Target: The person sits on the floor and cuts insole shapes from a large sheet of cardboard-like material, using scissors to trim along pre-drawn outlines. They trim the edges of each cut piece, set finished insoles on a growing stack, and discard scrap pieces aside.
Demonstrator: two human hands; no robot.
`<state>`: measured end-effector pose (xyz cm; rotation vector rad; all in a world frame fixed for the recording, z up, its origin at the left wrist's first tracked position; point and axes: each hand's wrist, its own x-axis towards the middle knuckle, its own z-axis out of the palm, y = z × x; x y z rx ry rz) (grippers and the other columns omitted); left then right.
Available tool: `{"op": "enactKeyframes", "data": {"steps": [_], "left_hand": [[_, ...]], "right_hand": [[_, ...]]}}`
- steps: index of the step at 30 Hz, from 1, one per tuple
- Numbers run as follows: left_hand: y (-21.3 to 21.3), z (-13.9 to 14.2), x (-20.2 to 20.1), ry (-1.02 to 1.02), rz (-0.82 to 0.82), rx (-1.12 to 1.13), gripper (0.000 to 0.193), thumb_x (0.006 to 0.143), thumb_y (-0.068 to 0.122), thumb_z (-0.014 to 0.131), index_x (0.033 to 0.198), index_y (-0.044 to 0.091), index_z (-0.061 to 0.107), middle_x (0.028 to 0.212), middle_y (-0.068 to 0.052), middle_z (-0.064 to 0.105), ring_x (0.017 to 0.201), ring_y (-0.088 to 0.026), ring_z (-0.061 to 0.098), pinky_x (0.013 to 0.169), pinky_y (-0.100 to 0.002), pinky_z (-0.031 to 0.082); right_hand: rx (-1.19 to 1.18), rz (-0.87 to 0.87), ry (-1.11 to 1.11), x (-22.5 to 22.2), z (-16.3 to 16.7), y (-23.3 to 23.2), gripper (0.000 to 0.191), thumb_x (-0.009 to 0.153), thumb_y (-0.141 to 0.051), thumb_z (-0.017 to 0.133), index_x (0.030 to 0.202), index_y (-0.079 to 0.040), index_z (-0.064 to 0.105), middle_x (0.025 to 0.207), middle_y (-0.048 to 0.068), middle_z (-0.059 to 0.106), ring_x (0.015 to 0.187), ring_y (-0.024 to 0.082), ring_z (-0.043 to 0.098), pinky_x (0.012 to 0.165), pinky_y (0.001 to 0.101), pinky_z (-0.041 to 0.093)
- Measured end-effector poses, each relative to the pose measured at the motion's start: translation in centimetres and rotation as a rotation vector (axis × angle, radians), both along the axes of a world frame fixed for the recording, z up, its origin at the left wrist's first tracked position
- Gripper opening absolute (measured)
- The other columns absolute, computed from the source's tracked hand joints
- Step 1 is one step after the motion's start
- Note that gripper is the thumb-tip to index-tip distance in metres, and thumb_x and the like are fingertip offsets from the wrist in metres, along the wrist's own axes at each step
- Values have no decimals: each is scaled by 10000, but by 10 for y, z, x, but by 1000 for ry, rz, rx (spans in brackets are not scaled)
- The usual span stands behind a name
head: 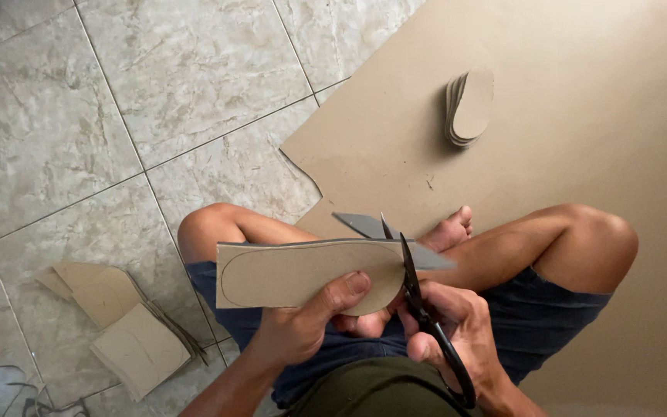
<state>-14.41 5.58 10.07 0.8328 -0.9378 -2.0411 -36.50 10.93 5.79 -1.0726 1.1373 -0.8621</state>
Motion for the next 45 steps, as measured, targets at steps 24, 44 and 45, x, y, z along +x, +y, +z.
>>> {"op": "enactKeyframes", "data": {"steps": [24,44,45], "left_hand": [[-33,9,34,-389,-108,-180,203,892,182,736,978,4,782,736,-16,701,599,-72,587,499,-244,453],[-10,13,27,-524,121,-350,265,1019,216,666,868,12,740,698,-10,683,654,-63,595,583,-256,474],[-10,15,27,-496,115,-382,247,1024,220,653,909,20,741,745,0,717,690,-55,636,607,-248,509]], "right_hand": [[35,75,8,-4,8,1,845,652,-759,787,986,18,765,626,-36,525,552,52,424,484,245,291],[37,105,133,-4,-5,12,849,654,-775,778,1012,-5,763,710,15,575,615,111,495,553,273,376],[-4,89,94,-1,-4,11,862,682,-784,759,1032,3,747,696,0,586,630,100,512,563,267,387]]}}
